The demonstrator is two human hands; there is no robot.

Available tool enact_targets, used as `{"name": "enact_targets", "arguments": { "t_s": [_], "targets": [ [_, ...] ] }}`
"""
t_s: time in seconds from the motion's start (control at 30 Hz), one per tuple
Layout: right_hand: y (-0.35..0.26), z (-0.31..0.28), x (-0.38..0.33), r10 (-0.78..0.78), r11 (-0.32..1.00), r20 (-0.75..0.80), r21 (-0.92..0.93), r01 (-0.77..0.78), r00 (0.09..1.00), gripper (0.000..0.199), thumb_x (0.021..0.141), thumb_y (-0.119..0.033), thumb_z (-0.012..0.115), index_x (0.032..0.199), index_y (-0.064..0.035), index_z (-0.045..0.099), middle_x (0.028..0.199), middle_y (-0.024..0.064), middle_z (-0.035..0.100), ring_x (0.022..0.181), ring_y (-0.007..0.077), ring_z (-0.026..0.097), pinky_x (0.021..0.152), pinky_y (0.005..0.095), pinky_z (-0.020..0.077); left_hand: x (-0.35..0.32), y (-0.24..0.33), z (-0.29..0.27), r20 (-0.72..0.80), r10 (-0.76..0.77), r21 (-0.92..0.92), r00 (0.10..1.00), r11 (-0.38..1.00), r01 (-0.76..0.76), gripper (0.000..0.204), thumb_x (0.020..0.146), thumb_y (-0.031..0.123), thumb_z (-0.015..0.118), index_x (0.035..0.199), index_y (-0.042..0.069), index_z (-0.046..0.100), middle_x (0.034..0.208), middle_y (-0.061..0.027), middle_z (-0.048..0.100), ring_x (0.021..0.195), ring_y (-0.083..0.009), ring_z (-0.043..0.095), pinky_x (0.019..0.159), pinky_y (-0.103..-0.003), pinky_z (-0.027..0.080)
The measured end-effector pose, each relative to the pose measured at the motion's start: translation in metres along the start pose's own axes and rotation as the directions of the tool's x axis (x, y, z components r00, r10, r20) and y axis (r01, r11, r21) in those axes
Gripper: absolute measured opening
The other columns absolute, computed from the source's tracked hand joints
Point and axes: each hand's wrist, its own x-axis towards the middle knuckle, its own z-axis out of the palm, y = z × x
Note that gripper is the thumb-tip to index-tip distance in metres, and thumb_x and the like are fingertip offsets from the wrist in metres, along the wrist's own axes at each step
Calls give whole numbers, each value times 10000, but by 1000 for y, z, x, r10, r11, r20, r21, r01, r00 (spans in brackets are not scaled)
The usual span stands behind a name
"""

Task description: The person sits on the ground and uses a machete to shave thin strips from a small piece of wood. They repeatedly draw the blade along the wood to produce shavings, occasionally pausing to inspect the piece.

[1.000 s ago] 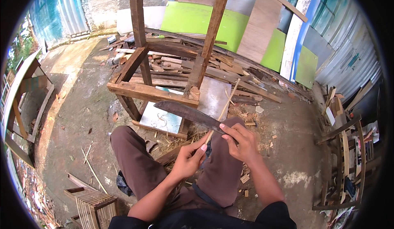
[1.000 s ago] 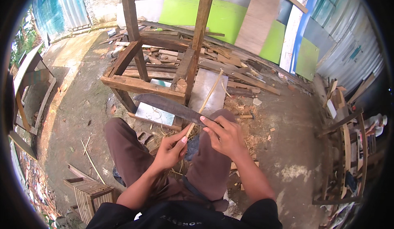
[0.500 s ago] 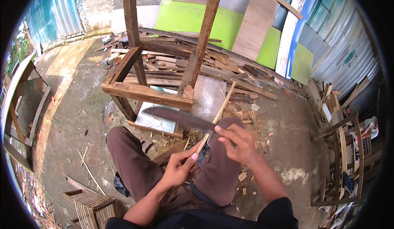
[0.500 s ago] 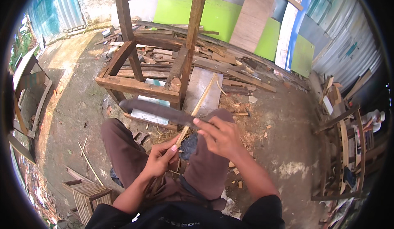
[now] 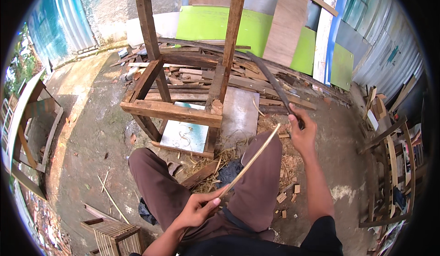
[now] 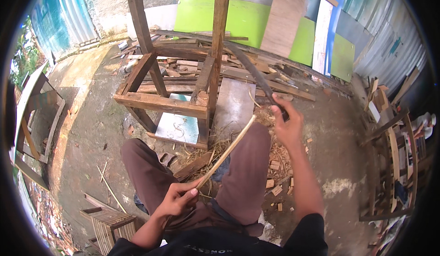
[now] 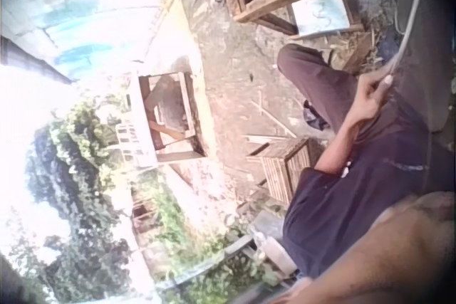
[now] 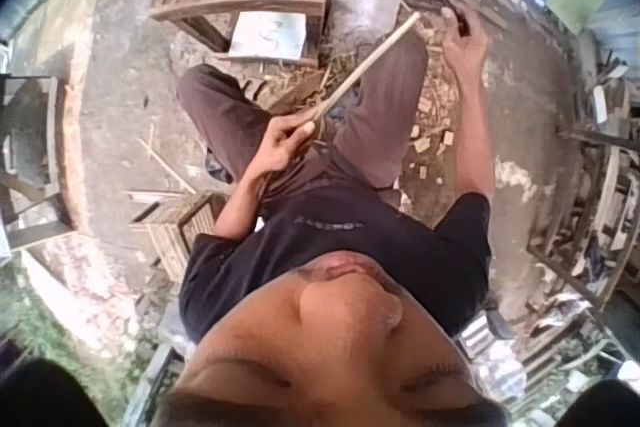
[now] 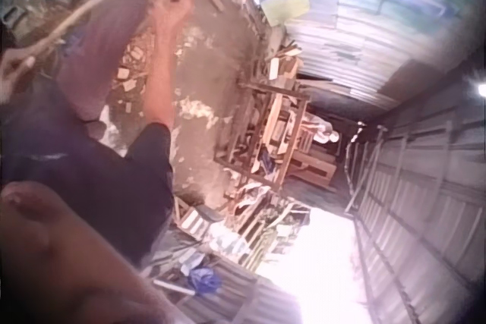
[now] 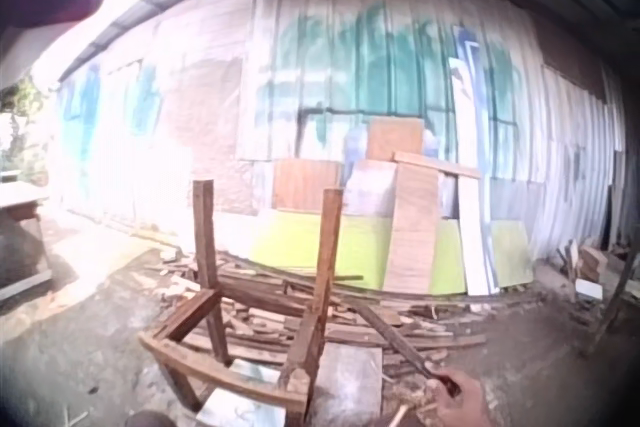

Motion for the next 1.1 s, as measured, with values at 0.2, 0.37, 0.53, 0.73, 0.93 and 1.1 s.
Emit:
{"name": "enact_targets", "arguments": {
  "t_s": [0.2,0.37,0.53,0.73,0.93,1.1],
  "targets": [
    [-3,12,-34,-330,941,44,94,325,943,291,862,-92,742,1152,-95,721,881,95,710,676,188,639,628,311,504,3,-26,-11,-177,-25,-150,984,989,-2,423,1064,157,480,1477,65,469,691,48,405,603,-51,342,545,-219,330],
    [-50,33,-63,-464,875,423,80,478,778,351,789,-31,763,1138,-53,727,775,111,659,612,230,623,551,309,484,5,-17,-11,-190,-8,-153,982,988,-22,428,1066,158,477,1482,61,459,685,35,410,605,-58,350,543,-227,335],
    [-46,45,-55,-433,901,270,96,423,860,344,790,-42,755,1129,-92,740,757,87,658,578,223,607,521,320,474,-8,-11,-6,-180,-12,-193,984,981,-23,429,1061,154,489,1479,60,464,692,28,428,600,-61,361,542,-228,334],
    [-47,38,-52,-497,853,313,9,521,809,368,799,-95,774,1161,-156,742,739,58,650,546,209,582,495,322,458,-10,-11,0,-183,-19,-235,983,972,-25,428,1056,142,496,1474,53,469,704,28,428,608,-64,354,546,-235,320],
    [-43,40,-51,-530,846,330,138,516,781,275,827,-24,735,1101,2,725,763,129,668,607,187,628,522,314,492,-9,-11,1,-172,-29,-296,985,955,-24,431,1053,126,497,1471,25,460,713,37,406,613,-68,333,548,-245,303],
    [-39,40,-47,-443,896,282,133,423,851,287,814,-10,732,1099,-40,733,762,104,659,621,194,625,562,314,501,-8,-14,1,-194,1,-229,981,972,-47,427,1049,128,508,1459,16,473,717,34,423,616,-67,349,556,-239,322]
  ]
}}
